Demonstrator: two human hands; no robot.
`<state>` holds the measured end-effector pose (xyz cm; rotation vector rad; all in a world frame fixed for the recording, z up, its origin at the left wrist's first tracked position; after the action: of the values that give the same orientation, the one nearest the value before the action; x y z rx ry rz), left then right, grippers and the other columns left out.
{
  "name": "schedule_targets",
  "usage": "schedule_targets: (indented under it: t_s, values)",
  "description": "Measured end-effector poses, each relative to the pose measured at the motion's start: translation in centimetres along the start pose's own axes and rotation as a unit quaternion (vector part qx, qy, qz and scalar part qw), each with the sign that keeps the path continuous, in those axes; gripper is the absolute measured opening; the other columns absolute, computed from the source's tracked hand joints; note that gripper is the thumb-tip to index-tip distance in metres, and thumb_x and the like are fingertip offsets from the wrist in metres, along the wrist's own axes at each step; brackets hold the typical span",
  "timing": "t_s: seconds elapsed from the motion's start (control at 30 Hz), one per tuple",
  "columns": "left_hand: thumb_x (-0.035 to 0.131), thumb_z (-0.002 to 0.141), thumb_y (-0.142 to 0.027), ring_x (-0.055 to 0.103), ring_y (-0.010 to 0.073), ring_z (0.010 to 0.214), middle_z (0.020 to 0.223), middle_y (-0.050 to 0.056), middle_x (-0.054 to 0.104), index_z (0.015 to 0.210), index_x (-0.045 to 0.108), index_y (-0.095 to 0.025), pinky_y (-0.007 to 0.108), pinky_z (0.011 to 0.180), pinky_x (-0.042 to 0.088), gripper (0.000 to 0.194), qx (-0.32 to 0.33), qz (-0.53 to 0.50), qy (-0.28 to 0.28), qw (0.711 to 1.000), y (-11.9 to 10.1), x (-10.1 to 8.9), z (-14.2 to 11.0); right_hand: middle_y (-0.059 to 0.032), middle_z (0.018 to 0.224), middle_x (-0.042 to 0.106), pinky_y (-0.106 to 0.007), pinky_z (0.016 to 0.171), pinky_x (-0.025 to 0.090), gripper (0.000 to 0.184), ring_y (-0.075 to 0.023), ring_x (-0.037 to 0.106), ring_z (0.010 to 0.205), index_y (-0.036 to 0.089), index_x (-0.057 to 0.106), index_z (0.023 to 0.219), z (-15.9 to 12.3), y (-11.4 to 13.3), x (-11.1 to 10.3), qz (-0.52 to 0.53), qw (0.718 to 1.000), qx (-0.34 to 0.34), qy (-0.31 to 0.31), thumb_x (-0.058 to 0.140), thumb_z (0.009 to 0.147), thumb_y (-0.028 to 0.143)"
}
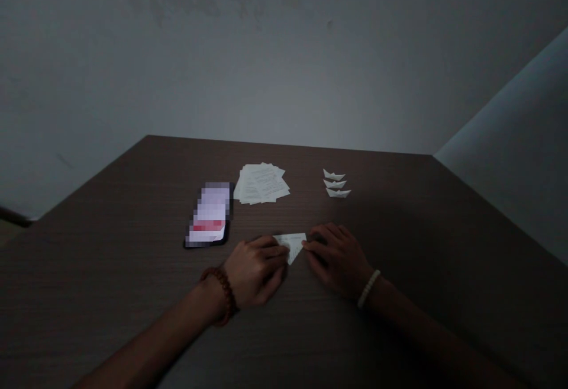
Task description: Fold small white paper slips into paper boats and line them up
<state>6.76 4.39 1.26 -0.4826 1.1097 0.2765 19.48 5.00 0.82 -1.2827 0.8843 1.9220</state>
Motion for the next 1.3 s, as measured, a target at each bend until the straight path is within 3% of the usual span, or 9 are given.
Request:
schedule_targets:
  t_s: [0.23,0.33,0.47,0.87,1.1,1.3]
  values:
    - [0.051,0.090,-0.024,0.060,0.0171,0.081,0.081,0.004,0.069,0.081,0.068,-0.018,0.030,0.075,0.052,0.020,-0.059,-0.056,-0.053,0.995,1.9,0.8,0.5,-0.0051,0.093,0.061,-0.036,0.079,0.036,0.018,-0.0212,0.050,0.091,0.019,0.062,0.081,1.7,0.0,0.6,0.011,1.000,0.009,0.011,0.061,0.085,0.036]
    - [0.059,0.085,-0.027,0.058,0.0212,0.091,0.097,0.009,0.066,0.093,0.065,-0.015,0.036,0.080,0.052,0.016,-0.100,-0.053,-0.087,0.990,2.8,0.5,0.5,-0.0045,0.094,0.061,-0.035,0.080,0.037,0.016,-0.0206,0.050,0.091,0.020,0.062,0.089,2.3,0.0,0.9,0.040,0.999,0.005,0.023,0.065,0.083,0.035]
    - [0.064,0.080,-0.028,0.054,0.0249,0.102,0.109,0.010,0.063,0.100,0.061,-0.014,0.041,0.087,0.049,0.025,-0.130,-0.050,-0.077,0.987,3.3,0.4,0.5,-0.0048,0.099,0.061,-0.034,0.082,0.039,0.024,-0.0207,0.050,0.094,0.020,0.061,0.101,2.8,-0.2,0.9,0.072,0.997,0.013,0.040,0.066,0.082,0.034]
    - [0.066,0.078,-0.026,0.053,0.0234,0.097,0.103,0.009,0.061,0.101,0.059,-0.015,0.042,0.084,0.048,0.026,-0.142,-0.078,-0.093,0.982,3.7,0.4,0.4,-0.0048,0.098,0.060,-0.033,0.080,0.041,0.029,-0.0213,0.051,0.093,0.020,0.060,0.103,3.4,0.0,1.1,0.075,0.994,0.034,0.067,0.070,0.078,0.029]
    - [0.063,0.080,-0.027,0.054,0.0236,0.094,0.100,0.009,0.062,0.103,0.060,-0.016,0.043,0.081,0.048,0.026,-0.142,-0.084,-0.102,0.981,3.7,0.2,0.4,-0.0073,0.112,0.053,-0.036,0.088,0.042,0.043,-0.0217,0.049,0.103,0.021,0.057,0.117,3.1,-0.1,0.8,0.111,0.993,0.031,0.036,0.070,0.076,0.026]
    - [0.063,0.079,-0.022,0.053,0.0227,0.094,0.100,0.007,0.059,0.104,0.060,-0.018,0.042,0.082,0.048,0.026,-0.128,-0.095,-0.099,0.982,3.3,-0.2,0.5,-0.0084,0.115,0.051,-0.038,0.091,0.042,0.036,-0.0231,0.049,0.106,0.020,0.061,0.108,3.0,-0.5,1.2,0.142,0.989,0.030,0.016,0.071,0.074,0.025]
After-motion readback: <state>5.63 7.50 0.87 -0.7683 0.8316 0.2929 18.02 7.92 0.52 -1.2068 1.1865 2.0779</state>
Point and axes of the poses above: each hand's wrist, its own z-axis towards the middle knuckle, its own x-axis out of the palm, y = z × x, the point moved 8 cm from there along z, towards the middle knuckle
